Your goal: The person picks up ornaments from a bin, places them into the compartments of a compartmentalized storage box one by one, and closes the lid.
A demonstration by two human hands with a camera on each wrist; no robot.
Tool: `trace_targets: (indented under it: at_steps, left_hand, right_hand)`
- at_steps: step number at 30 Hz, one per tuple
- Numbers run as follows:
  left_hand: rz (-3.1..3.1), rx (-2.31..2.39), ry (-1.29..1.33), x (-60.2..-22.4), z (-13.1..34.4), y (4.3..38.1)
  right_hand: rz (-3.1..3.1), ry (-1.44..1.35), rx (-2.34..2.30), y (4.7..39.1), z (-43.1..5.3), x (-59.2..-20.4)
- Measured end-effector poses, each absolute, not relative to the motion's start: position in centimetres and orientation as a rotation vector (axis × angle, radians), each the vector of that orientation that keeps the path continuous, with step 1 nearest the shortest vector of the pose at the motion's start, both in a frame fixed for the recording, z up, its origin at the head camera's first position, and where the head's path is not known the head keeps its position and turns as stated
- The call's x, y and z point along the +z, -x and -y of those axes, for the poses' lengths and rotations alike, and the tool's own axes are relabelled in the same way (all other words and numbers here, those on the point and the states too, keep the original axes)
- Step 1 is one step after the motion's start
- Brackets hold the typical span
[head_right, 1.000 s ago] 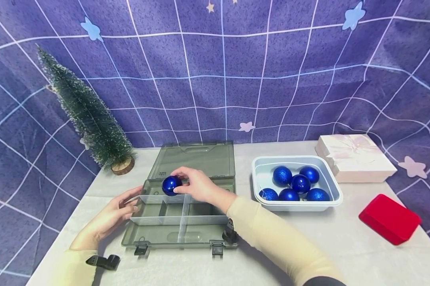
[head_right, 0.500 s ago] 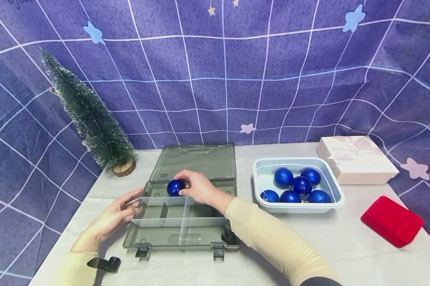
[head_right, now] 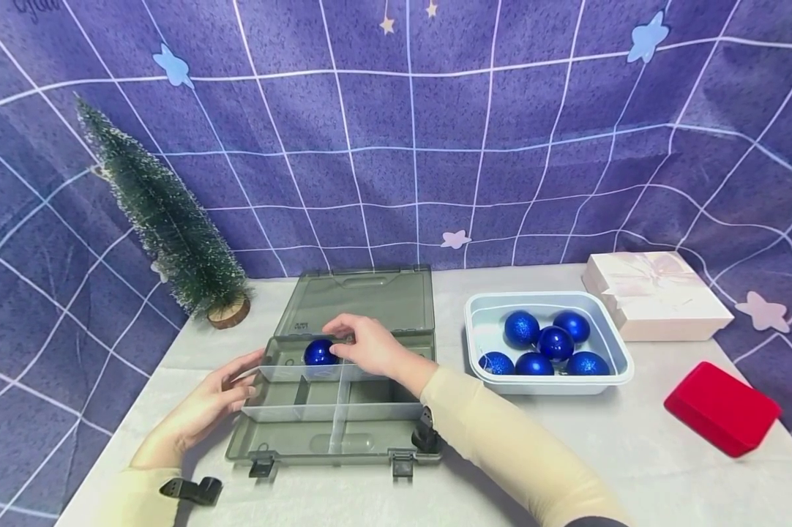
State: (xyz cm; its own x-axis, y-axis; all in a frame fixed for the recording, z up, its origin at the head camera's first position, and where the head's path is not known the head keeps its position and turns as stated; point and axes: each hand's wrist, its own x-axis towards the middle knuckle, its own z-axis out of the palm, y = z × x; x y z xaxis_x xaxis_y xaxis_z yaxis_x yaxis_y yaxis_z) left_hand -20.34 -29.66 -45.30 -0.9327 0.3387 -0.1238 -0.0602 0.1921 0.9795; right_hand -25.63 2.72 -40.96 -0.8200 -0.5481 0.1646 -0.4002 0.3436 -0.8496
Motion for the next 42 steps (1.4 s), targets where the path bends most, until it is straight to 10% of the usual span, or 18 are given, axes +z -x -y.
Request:
trace_targets:
  at_steps: [21, 42]
  left_hand:
    - [-2.143, 1.811, -0.279, -45.4, 29.7, 20.2]
    - [-2.166, 1.781, -0.301, -45.7, 29.9, 20.6]
  right_hand:
    - [-2.279, 1.018, -1.786, 20.7, -11.6, -35.8]
    - [-2.483, 0.969, -1.52, 21.3, -26.8, -38.6]
